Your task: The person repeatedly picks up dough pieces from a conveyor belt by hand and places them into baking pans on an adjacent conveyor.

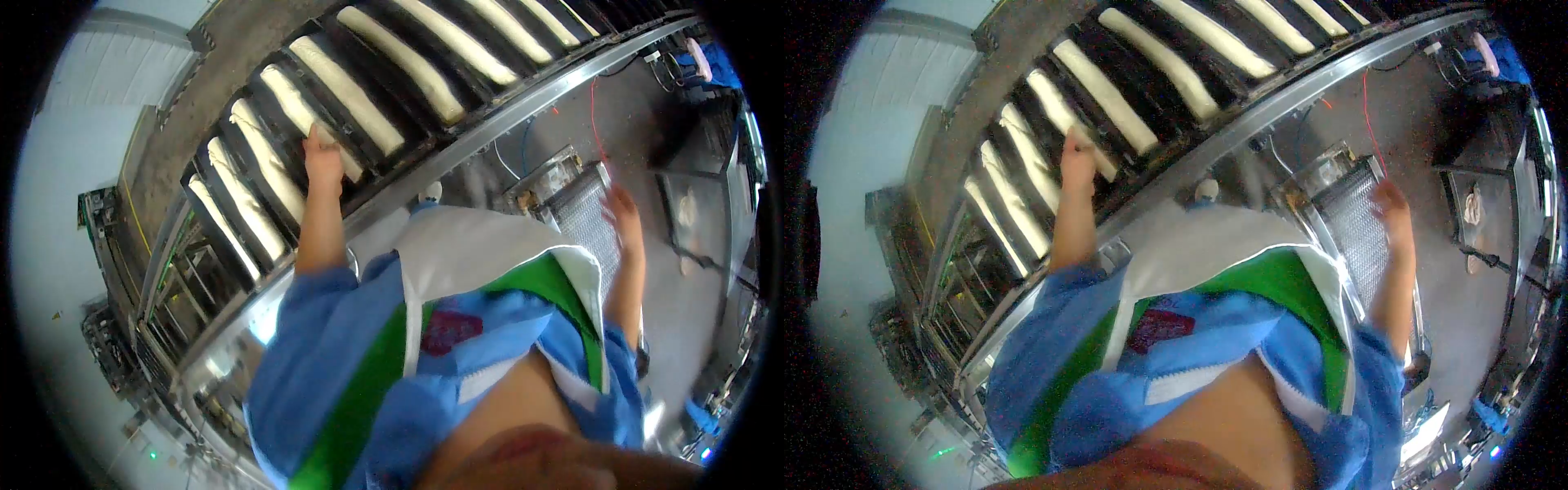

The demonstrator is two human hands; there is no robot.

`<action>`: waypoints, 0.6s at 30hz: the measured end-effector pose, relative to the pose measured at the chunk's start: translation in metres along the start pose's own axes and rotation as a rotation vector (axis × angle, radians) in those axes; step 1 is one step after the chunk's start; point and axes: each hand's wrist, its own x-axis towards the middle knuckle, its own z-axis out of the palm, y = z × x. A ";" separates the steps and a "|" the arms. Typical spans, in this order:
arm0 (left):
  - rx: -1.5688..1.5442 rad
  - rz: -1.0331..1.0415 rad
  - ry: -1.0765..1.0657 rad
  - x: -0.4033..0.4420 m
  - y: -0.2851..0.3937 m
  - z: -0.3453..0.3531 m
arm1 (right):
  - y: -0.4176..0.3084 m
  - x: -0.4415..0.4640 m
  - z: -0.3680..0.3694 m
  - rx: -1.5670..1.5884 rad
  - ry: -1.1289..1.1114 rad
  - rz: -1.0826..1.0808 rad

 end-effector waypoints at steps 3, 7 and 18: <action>0.006 0.038 -0.012 -0.007 0.015 0.011 | 0.032 -0.022 -0.042 0.204 0.067 0.044; 0.506 0.047 -0.088 -0.032 0.029 0.006 | 0.046 -0.029 -0.087 0.206 0.102 0.057; 0.571 0.284 0.124 -0.085 0.100 0.035 | 0.026 0.025 -0.159 -0.287 0.227 0.014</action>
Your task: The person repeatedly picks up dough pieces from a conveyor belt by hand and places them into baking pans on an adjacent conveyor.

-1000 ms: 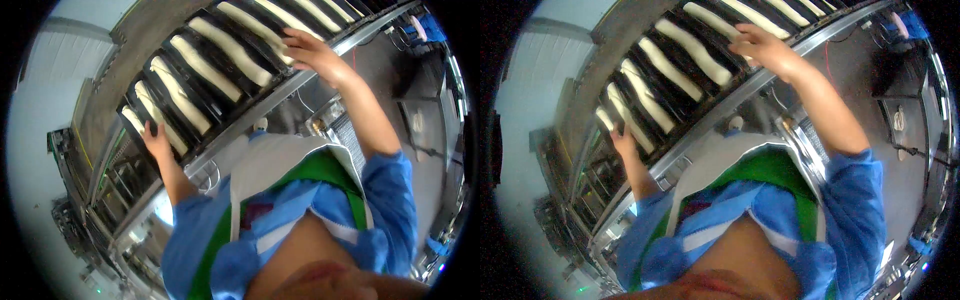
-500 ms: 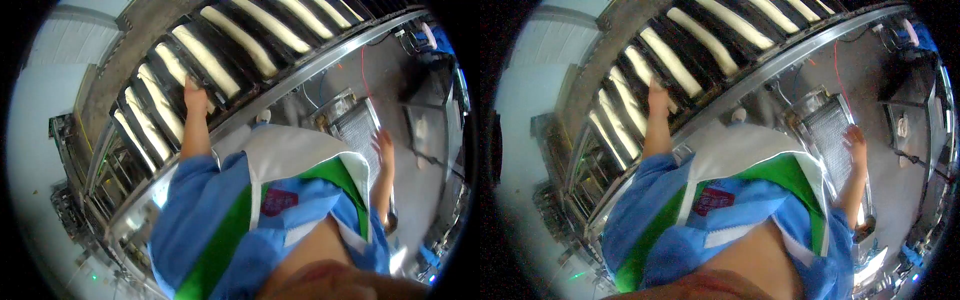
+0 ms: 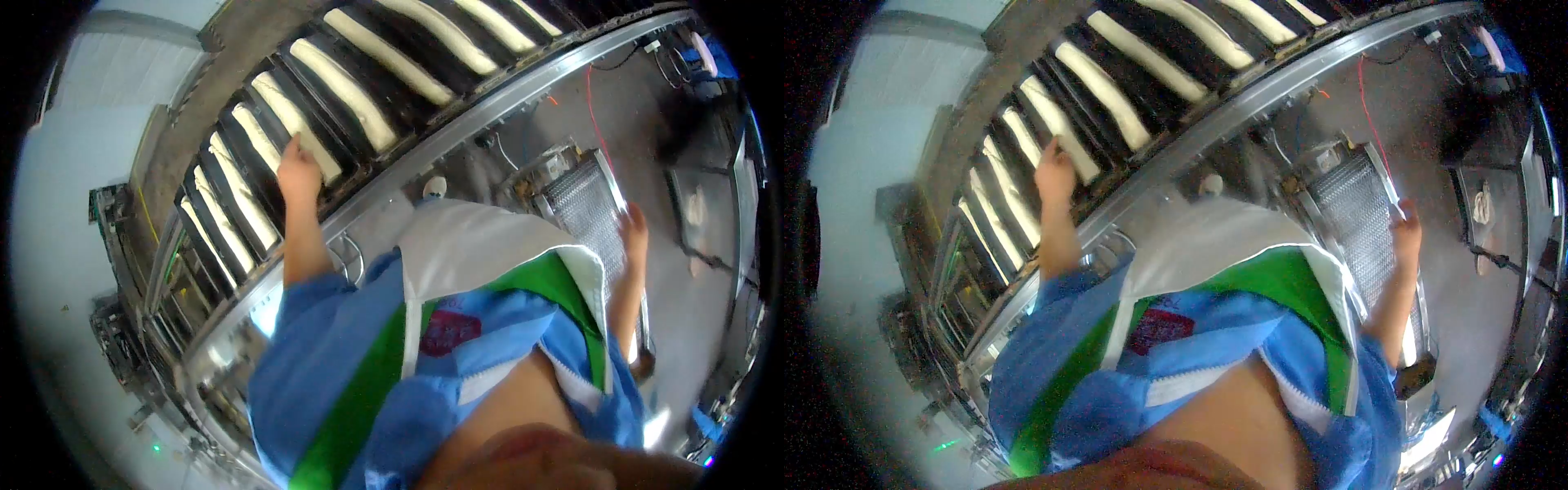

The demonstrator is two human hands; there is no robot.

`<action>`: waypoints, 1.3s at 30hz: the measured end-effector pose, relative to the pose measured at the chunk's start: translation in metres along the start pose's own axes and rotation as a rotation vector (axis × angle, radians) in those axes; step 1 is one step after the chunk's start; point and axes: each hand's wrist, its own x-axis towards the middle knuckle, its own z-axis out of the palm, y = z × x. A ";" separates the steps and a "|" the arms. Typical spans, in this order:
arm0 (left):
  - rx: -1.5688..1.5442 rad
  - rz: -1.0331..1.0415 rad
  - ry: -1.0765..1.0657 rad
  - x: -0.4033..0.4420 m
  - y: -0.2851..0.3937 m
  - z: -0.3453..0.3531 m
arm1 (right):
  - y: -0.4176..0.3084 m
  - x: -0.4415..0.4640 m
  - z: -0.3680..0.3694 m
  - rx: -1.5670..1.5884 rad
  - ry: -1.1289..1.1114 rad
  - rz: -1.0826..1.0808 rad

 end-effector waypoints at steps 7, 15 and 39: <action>0.386 -0.191 -0.082 0.013 0.011 0.040 | -0.023 0.013 -0.027 0.425 -0.003 -0.092; 0.599 -0.181 -0.262 0.018 -0.024 0.044 | -0.025 0.045 -0.104 0.457 0.081 -0.028; 0.585 -0.111 -0.468 0.004 0.095 -0.031 | 0.050 0.115 -0.235 -0.838 0.241 0.116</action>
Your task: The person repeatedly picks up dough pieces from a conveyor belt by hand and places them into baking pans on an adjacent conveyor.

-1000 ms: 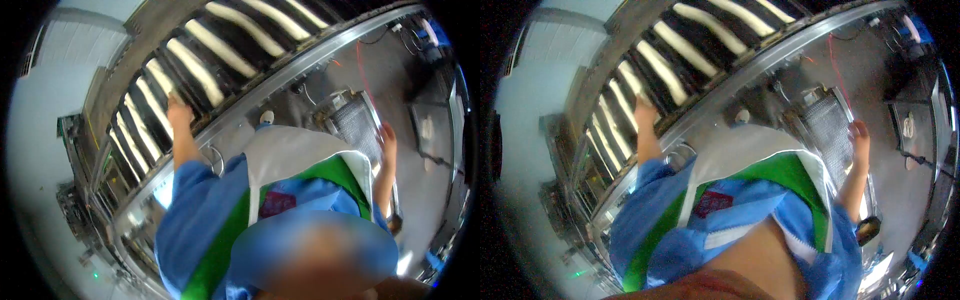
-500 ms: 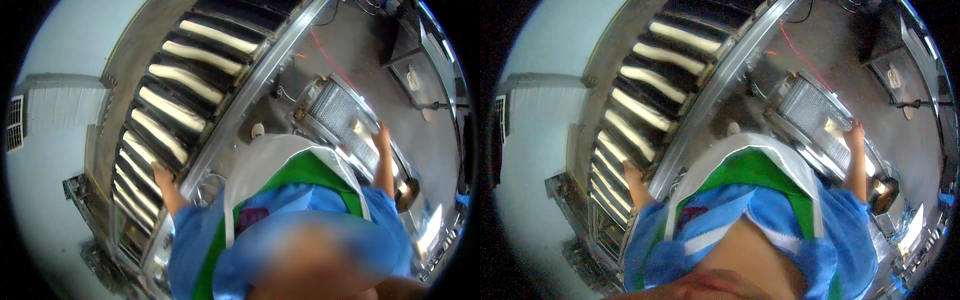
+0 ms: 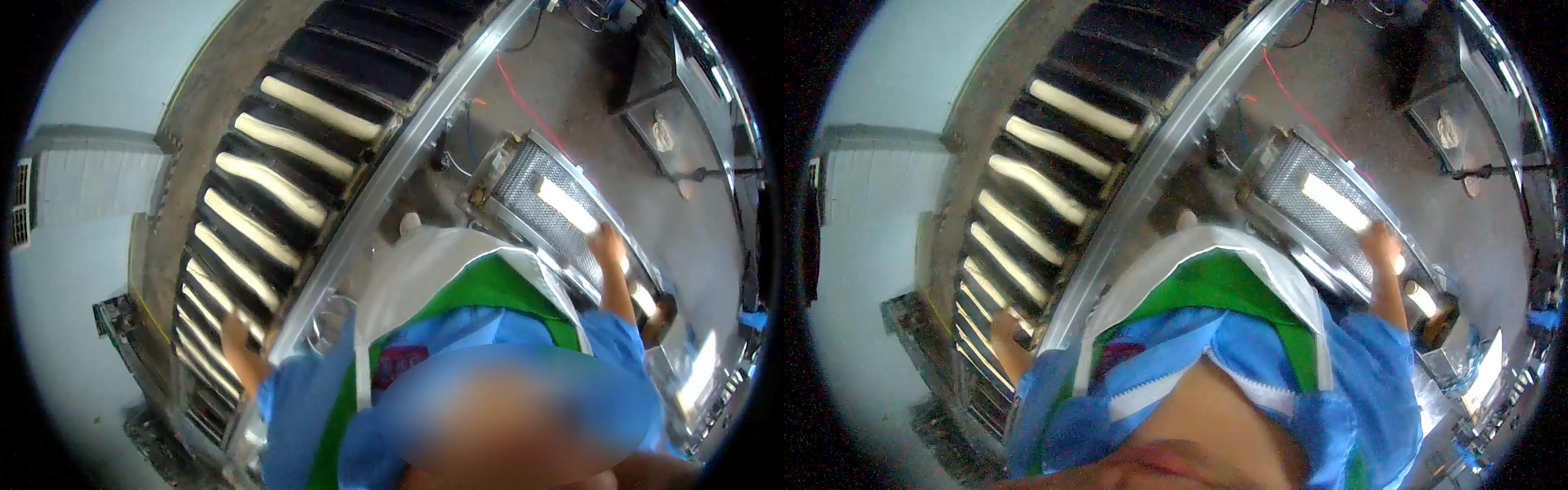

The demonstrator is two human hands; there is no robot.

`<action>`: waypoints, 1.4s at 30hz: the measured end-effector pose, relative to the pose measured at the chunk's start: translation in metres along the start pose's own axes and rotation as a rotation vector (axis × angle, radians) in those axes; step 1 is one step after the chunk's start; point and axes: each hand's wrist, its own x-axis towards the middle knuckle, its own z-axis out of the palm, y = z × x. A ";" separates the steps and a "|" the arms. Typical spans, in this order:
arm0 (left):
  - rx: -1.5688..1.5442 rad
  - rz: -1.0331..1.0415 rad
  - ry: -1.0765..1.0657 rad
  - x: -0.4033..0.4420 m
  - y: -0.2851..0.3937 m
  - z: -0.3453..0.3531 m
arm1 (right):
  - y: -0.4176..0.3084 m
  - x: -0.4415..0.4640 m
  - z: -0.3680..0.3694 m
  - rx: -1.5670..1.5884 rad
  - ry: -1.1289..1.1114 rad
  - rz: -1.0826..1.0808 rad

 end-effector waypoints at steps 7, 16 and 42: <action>-0.220 0.053 0.425 0.053 0.105 -0.023 | 0.017 0.117 -0.026 0.766 -0.278 -0.105; -0.761 0.159 0.500 0.080 0.253 -0.013 | -0.215 0.210 -0.167 1.405 -0.146 -0.654; -1.478 0.185 -0.122 0.169 0.588 -0.064 | -0.095 0.346 -0.024 0.541 0.054 -0.102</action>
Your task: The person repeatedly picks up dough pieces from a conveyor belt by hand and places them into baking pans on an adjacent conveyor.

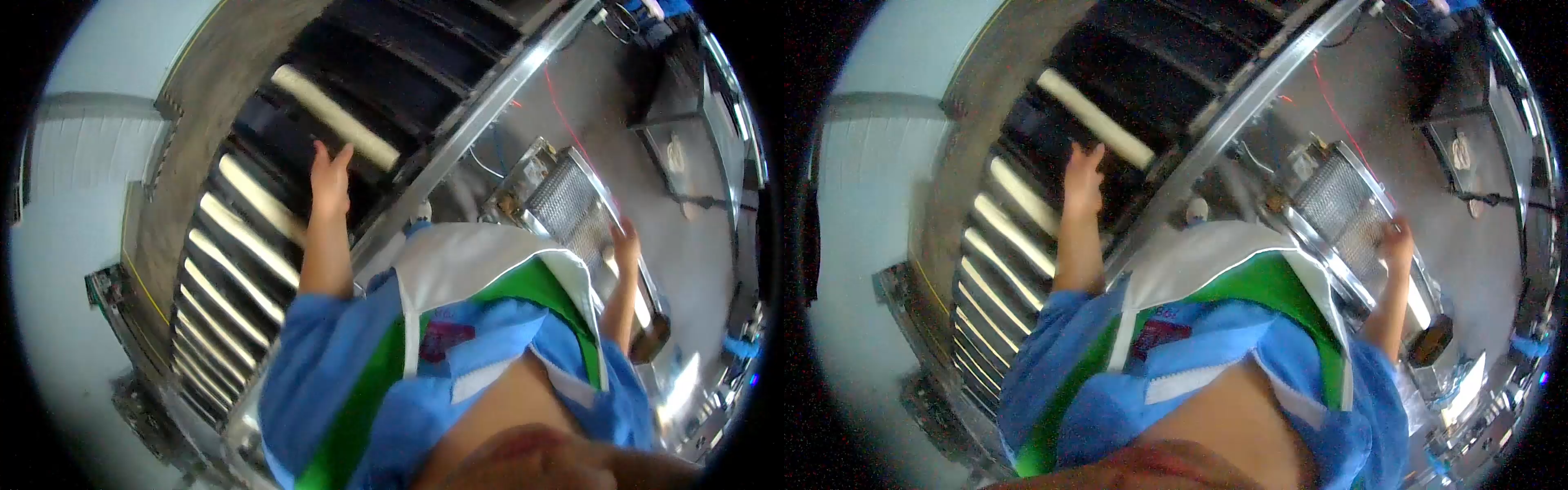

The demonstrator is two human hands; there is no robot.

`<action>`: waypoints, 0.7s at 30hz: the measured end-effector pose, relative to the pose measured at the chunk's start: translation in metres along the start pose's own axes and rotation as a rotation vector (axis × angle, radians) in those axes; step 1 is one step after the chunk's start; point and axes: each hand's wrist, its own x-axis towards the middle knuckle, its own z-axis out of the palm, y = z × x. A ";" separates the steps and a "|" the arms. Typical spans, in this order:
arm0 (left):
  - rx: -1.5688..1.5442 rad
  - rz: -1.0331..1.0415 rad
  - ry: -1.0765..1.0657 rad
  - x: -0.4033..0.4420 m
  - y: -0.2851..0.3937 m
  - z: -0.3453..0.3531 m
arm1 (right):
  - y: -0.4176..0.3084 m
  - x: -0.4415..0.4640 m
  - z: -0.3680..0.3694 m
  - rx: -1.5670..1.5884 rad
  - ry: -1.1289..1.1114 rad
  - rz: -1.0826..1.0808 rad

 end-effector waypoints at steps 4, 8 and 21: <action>-0.059 0.006 0.137 0.004 0.009 0.039 | 0.110 -0.024 -0.030 -0.010 0.182 0.144; -0.004 -0.097 0.169 -0.018 0.020 0.082 | 0.147 -0.020 -0.087 -0.043 0.143 0.401; -0.124 -0.098 0.037 -0.041 -0.004 0.045 | 0.143 -0.085 -0.098 -0.187 0.518 0.352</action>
